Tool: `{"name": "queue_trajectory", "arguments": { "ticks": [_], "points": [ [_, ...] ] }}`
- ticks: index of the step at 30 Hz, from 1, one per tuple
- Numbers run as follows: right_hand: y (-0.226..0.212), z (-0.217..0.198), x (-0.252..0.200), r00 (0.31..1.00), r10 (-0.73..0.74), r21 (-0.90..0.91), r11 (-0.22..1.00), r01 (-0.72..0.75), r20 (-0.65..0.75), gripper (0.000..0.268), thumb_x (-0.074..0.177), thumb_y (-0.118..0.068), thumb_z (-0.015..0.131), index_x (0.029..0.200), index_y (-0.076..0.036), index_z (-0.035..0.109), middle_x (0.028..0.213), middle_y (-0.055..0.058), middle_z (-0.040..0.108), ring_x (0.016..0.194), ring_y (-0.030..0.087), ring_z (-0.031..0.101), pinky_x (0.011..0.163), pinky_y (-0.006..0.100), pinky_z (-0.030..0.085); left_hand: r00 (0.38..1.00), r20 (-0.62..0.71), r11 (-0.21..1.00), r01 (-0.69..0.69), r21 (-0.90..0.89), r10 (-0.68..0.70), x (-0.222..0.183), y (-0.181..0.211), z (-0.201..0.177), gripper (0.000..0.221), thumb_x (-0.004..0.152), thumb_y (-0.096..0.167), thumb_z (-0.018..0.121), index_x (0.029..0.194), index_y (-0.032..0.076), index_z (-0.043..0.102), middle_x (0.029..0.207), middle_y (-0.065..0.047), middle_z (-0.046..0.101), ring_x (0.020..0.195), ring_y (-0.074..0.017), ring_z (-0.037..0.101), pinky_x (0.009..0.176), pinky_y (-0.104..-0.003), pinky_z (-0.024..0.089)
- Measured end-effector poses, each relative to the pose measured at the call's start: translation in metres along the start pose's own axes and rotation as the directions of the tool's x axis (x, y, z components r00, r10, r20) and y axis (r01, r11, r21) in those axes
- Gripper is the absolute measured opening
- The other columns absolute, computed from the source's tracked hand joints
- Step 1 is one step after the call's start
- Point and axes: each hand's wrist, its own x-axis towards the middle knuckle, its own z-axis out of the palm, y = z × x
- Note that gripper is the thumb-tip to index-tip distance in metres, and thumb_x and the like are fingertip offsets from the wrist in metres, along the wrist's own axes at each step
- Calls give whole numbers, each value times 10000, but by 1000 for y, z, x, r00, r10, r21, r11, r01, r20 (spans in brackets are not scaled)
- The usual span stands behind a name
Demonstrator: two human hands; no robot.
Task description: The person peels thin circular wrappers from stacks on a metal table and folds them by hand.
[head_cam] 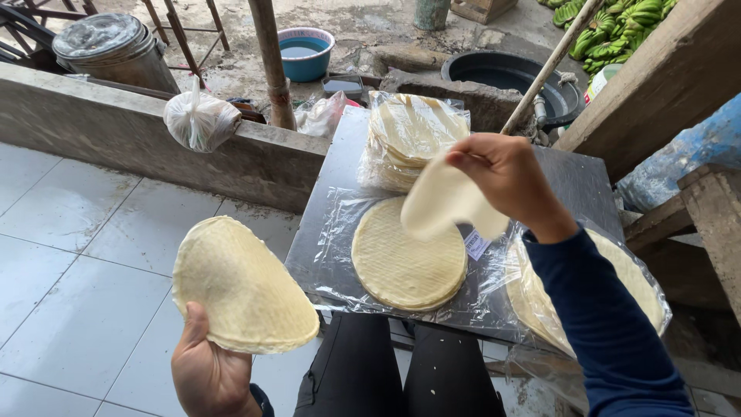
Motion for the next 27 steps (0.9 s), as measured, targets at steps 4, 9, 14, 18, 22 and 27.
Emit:
{"name": "queue_trajectory", "arguments": {
  "ticks": [4, 9, 14, 18, 22, 27],
  "points": [
    [7, 42, -1, 915, -396, -230, 886, 402, 74, 124, 997, -236, 717, 992, -115, 741, 823, 23, 701, 666, 114, 645, 580, 263, 537, 994, -91, 981, -37, 189, 55, -1, -2, 0, 527, 1138, 244, 326, 1596, -14, 283, 1606, -247, 415, 1470, -413, 436, 1116, -641, 347],
    [7, 116, -80, 827, -499, -442, 700, 560, 258, 161, 908, -265, 766, 934, -111, 728, 612, -22, 526, 489, 106, 539, 406, 292, 442, 997, -67, 993, -40, 109, 47, 0, -1, -4, 519, 1151, 235, 335, 1592, -34, 281, 1581, -269, 424, 1448, -426, 457, 1103, -643, 365],
    [22, 140, -118, 851, -467, -381, 761, 525, 241, 180, 919, -229, 761, 954, -70, 684, 633, -12, 514, 519, 114, 576, 440, 280, 476, 989, -136, 991, -42, 131, 60, -2, -9, 6, 517, 1137, 229, 349, 1573, -44, 298, 1549, -274, 460, 1424, -414, 496, 1087, -623, 398],
    [22, 139, -121, 869, -445, -351, 795, 494, 217, 201, 913, -214, 756, 907, -71, 615, 638, 11, 506, 530, 148, 589, 453, 305, 478, 977, -201, 984, -29, 174, 64, -5, -15, 16, 517, 1117, 252, 357, 1541, -44, 320, 1500, -271, 492, 1388, -409, 523, 1048, -610, 433],
    [19, 140, -118, 866, -427, -314, 810, 495, 261, 223, 941, -235, 741, 893, -88, 581, 637, 2, 510, 535, 144, 603, 450, 309, 479, 984, -170, 988, -26, 153, 52, -7, -22, 24, 514, 1120, 244, 377, 1539, -48, 321, 1487, -269, 499, 1374, -400, 532, 1048, -590, 448],
    [8, 136, -113, 855, -403, -234, 842, 486, 325, 282, 947, -339, 721, 892, -103, 578, 657, 16, 552, 541, 164, 616, 449, 322, 485, 967, -241, 968, -24, 250, 86, -13, -39, 40, 505, 1082, 256, 399, 1506, -17, 375, 1408, -228, 565, 1319, -374, 566, 1049, -564, 476]
  ]
}}
